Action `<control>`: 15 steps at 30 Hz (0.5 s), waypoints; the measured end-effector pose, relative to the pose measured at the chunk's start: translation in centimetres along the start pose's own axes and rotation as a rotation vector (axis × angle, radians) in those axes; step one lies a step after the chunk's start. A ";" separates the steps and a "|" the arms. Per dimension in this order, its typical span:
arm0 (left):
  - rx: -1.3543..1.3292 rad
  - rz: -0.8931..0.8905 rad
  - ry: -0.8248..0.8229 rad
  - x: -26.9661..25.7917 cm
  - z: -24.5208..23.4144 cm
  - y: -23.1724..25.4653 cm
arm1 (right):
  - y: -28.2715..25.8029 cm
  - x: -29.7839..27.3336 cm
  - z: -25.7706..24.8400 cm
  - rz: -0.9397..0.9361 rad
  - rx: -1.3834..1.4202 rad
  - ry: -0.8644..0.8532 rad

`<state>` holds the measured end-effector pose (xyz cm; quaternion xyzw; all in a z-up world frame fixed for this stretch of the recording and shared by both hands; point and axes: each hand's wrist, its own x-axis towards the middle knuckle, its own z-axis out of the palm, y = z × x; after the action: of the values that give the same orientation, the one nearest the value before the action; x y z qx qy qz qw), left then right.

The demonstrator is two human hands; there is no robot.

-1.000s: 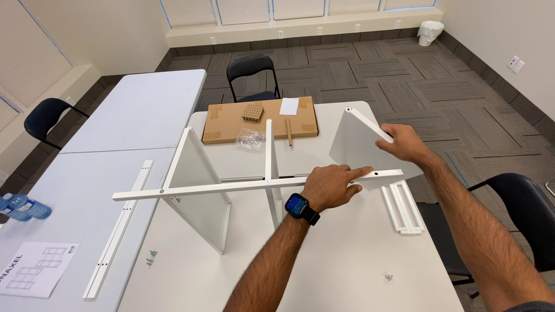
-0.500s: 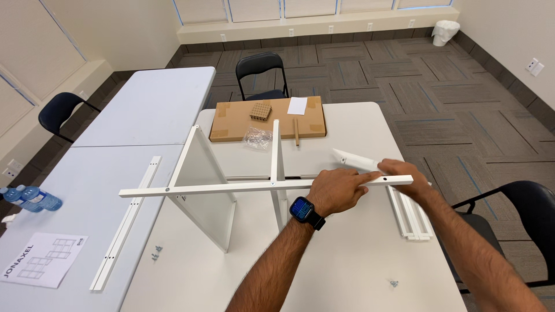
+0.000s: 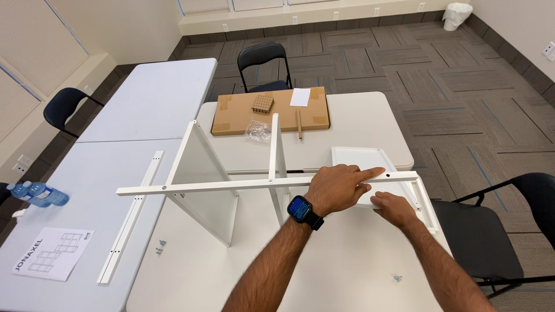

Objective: The person assembles a white shelving unit by connecting vertical panels with horizontal rails and securing them with screws. They align parts, insert fasteners, and tighten connections by hand to build the frame.

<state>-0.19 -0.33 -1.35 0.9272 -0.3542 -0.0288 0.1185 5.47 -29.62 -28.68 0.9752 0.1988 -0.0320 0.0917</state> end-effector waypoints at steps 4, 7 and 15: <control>0.019 -0.004 0.044 -0.2 0.1 0.2 | -0.5 -0.9 2.6 0.047 0.081 -0.068; 0.031 -0.004 0.093 -0.7 -0.2 0.7 | -1.6 -2.0 2.2 0.047 0.110 -0.128; 0.043 -0.020 0.214 -0.6 1.0 0.8 | -2.7 -2.5 7.3 0.044 0.152 -0.222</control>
<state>-1.32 -0.73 -2.12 0.9307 -0.3309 0.0769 0.1354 1.93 -29.51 -36.09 0.9739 0.1629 -0.1528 0.0397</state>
